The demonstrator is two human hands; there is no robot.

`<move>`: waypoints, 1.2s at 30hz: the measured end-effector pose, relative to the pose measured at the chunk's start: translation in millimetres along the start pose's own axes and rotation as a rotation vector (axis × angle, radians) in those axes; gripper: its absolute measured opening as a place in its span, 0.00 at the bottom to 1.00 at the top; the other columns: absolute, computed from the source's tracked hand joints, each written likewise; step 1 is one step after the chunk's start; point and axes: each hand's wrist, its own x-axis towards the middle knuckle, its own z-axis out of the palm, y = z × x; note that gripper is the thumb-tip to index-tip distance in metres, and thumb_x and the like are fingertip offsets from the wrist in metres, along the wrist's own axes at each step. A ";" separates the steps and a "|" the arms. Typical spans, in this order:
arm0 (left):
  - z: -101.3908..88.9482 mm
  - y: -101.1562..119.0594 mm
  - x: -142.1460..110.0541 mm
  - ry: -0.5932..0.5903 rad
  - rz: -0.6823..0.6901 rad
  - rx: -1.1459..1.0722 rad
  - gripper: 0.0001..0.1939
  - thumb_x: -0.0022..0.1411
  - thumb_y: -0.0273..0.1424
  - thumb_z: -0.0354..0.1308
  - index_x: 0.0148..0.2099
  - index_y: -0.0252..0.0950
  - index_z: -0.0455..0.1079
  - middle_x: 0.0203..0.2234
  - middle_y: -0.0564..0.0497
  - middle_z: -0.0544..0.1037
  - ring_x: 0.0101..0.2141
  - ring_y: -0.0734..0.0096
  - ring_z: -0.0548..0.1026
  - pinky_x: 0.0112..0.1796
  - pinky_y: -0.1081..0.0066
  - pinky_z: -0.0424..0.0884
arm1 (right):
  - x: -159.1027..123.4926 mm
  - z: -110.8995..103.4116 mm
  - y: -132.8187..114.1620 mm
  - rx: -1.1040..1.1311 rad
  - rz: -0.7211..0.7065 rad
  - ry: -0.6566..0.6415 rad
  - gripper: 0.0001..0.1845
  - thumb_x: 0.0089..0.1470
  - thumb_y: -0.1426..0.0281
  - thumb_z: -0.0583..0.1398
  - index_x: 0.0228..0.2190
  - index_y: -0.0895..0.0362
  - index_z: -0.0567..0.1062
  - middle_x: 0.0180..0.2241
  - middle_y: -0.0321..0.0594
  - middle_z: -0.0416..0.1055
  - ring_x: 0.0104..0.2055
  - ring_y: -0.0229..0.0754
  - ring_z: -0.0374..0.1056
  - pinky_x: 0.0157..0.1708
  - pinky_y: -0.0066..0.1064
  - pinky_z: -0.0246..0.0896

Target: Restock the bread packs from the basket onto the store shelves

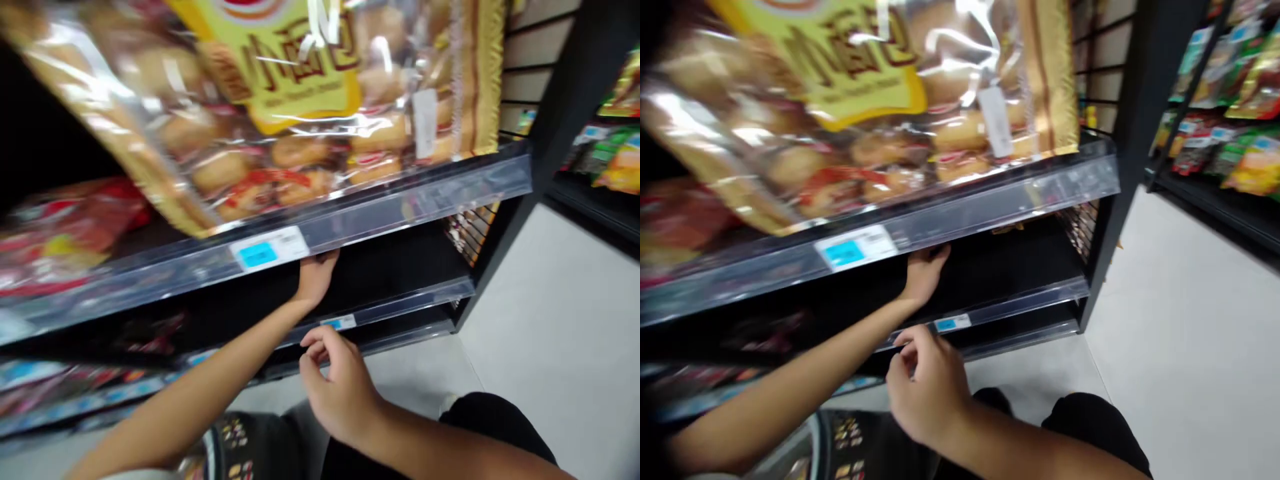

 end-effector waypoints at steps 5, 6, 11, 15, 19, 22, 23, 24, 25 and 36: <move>-136.2 0.5 -173.2 0.067 -0.170 0.297 0.16 0.68 0.42 0.58 0.52 0.40 0.73 0.50 0.44 0.77 0.49 0.59 0.77 0.51 0.59 0.76 | -6.5 -0.5 -3.2 -0.378 -0.319 -0.327 0.08 0.58 0.74 0.56 0.38 0.52 0.75 0.31 0.36 0.75 0.35 0.42 0.71 0.40 0.32 0.61; -161.5 -0.9 -214.9 0.071 -0.228 0.399 0.15 0.67 0.42 0.57 0.51 0.40 0.73 0.49 0.44 0.78 0.49 0.57 0.77 0.52 0.57 0.75 | -8.0 3.8 -3.4 -0.419 -0.337 -0.372 0.08 0.59 0.73 0.56 0.38 0.52 0.75 0.31 0.36 0.76 0.35 0.42 0.71 0.39 0.32 0.61; -232.0 -1.2 -390.1 0.075 -0.627 0.802 0.20 0.64 0.44 0.55 0.51 0.38 0.73 0.50 0.40 0.78 0.53 0.49 0.74 0.58 0.50 0.69 | -25.0 35.8 -0.8 -0.545 -0.361 -0.529 0.08 0.62 0.71 0.55 0.37 0.52 0.74 0.31 0.35 0.75 0.34 0.41 0.71 0.36 0.31 0.59; -226.1 16.2 -443.6 -0.021 -0.767 0.846 0.19 0.71 0.43 0.46 0.46 0.39 0.75 0.43 0.42 0.80 0.48 0.53 0.77 0.52 0.54 0.72 | -43.9 51.9 5.0 -0.618 -0.359 -0.654 0.09 0.62 0.68 0.54 0.38 0.51 0.75 0.31 0.36 0.75 0.34 0.43 0.72 0.36 0.32 0.60; -209.0 26.7 -446.8 0.004 -0.767 0.852 0.21 0.74 0.43 0.46 0.46 0.38 0.77 0.44 0.42 0.80 0.48 0.54 0.76 0.52 0.57 0.70 | -52.3 63.0 12.7 -0.697 -0.326 -0.692 0.11 0.62 0.64 0.54 0.39 0.50 0.76 0.31 0.36 0.76 0.34 0.44 0.73 0.34 0.34 0.60; -203.8 26.6 -448.1 0.038 -0.757 0.857 0.21 0.75 0.43 0.46 0.51 0.38 0.76 0.47 0.41 0.79 0.51 0.55 0.75 0.54 0.57 0.70 | -53.9 75.1 16.4 -0.736 -0.312 -0.697 0.12 0.60 0.61 0.55 0.40 0.49 0.76 0.32 0.37 0.77 0.33 0.45 0.73 0.34 0.35 0.60; -206.5 27.0 -449.3 0.060 -0.740 0.852 0.21 0.75 0.43 0.46 0.54 0.37 0.75 0.50 0.41 0.78 0.53 0.56 0.74 0.55 0.58 0.70 | -54.8 78.8 16.8 -0.749 -0.314 -0.702 0.12 0.60 0.60 0.55 0.40 0.48 0.77 0.32 0.37 0.77 0.33 0.46 0.73 0.33 0.36 0.60; -212.8 28.2 -450.5 0.095 -0.706 0.854 0.21 0.75 0.42 0.47 0.57 0.37 0.73 0.53 0.40 0.76 0.56 0.58 0.73 0.57 0.59 0.69 | -56.1 81.9 16.8 -0.764 -0.314 -0.714 0.13 0.60 0.59 0.55 0.40 0.48 0.77 0.32 0.37 0.78 0.33 0.46 0.74 0.33 0.36 0.60; -223.6 30.4 -451.4 0.145 -0.654 0.874 0.20 0.75 0.41 0.48 0.58 0.37 0.72 0.56 0.40 0.75 0.58 0.58 0.71 0.59 0.59 0.68 | -57.6 84.2 16.6 -0.780 -0.307 -0.728 0.13 0.60 0.58 0.54 0.39 0.47 0.77 0.33 0.36 0.78 0.33 0.46 0.74 0.33 0.36 0.61; -413.8 36.6 -491.6 0.331 -1.205 1.408 0.54 0.54 0.46 0.69 0.75 0.39 0.49 0.69 0.26 0.56 0.63 0.25 0.60 0.56 0.26 0.58 | -59.6 73.8 20.2 -0.892 -0.205 -0.730 0.18 0.58 0.51 0.53 0.40 0.44 0.77 0.35 0.33 0.79 0.36 0.48 0.75 0.35 0.37 0.62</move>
